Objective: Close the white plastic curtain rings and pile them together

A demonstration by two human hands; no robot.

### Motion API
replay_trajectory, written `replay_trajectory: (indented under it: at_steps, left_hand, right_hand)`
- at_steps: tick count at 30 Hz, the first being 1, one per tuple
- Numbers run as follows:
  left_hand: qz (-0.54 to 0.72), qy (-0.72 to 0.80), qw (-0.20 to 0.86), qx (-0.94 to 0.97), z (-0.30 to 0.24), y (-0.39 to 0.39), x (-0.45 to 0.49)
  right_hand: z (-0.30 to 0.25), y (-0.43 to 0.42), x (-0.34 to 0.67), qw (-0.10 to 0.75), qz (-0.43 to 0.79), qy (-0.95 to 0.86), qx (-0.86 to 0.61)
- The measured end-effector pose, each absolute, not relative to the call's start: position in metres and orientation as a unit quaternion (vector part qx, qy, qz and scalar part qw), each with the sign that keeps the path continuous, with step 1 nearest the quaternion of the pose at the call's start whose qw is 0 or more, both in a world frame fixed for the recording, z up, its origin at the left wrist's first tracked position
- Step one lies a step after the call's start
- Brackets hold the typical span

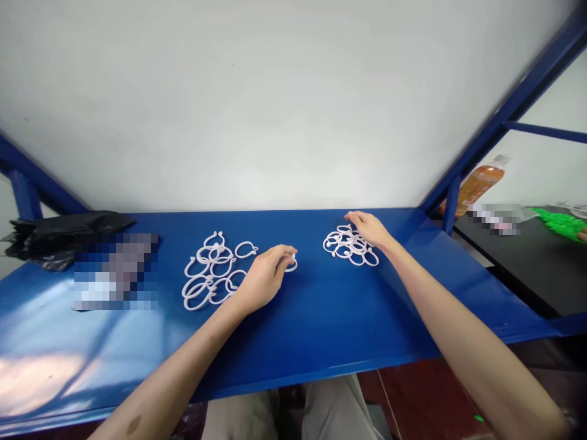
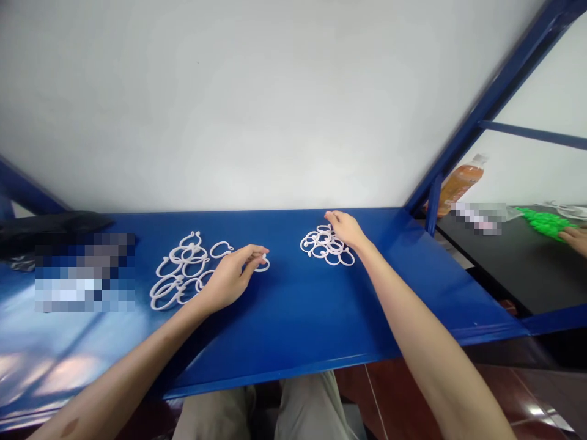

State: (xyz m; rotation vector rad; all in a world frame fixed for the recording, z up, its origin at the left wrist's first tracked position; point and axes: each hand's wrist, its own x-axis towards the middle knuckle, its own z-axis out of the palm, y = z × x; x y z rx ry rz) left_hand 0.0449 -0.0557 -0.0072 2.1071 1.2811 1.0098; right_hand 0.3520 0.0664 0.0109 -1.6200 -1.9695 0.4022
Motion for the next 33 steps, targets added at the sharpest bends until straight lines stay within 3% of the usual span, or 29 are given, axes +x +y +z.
replay_trajectory:
  at_steps: [3, 11, 19, 21, 25, 33]
  left_hand:
    - [0.360, 0.465, 0.258, 0.766, -0.004, -0.055, 0.045]
    - [0.330, 0.471, 0.272, 0.772, -0.002, -0.053, 0.047]
    - [0.316, 0.463, 0.280, 0.779, -0.001, -0.054, 0.048]
    - [0.324, 0.469, 0.292, 0.768, -0.002, -0.054, 0.049]
    - [0.337, 0.473, 0.293, 0.760, -0.003, -0.055, 0.047]
    - [0.307, 0.450, 0.218, 0.810, -0.004, -0.055, 0.044]
  right_hand:
    - [0.004, 0.080, 0.370, 0.248, 0.183, -0.739, -0.599]
    - [-0.001, 0.068, 0.379, 0.268, 0.152, -0.751, -0.584]
    - [0.017, 0.033, 0.354, 0.395, -0.022, -0.748, -0.533]
    - [0.024, 0.009, 0.327, 0.404, 0.012, -0.773, -0.489]
    - [0.023, -0.036, 0.272, 0.321, 0.176, -0.864, -0.345]
    - [-0.003, -0.049, 0.254, 0.333, 0.199, -0.869, -0.308]
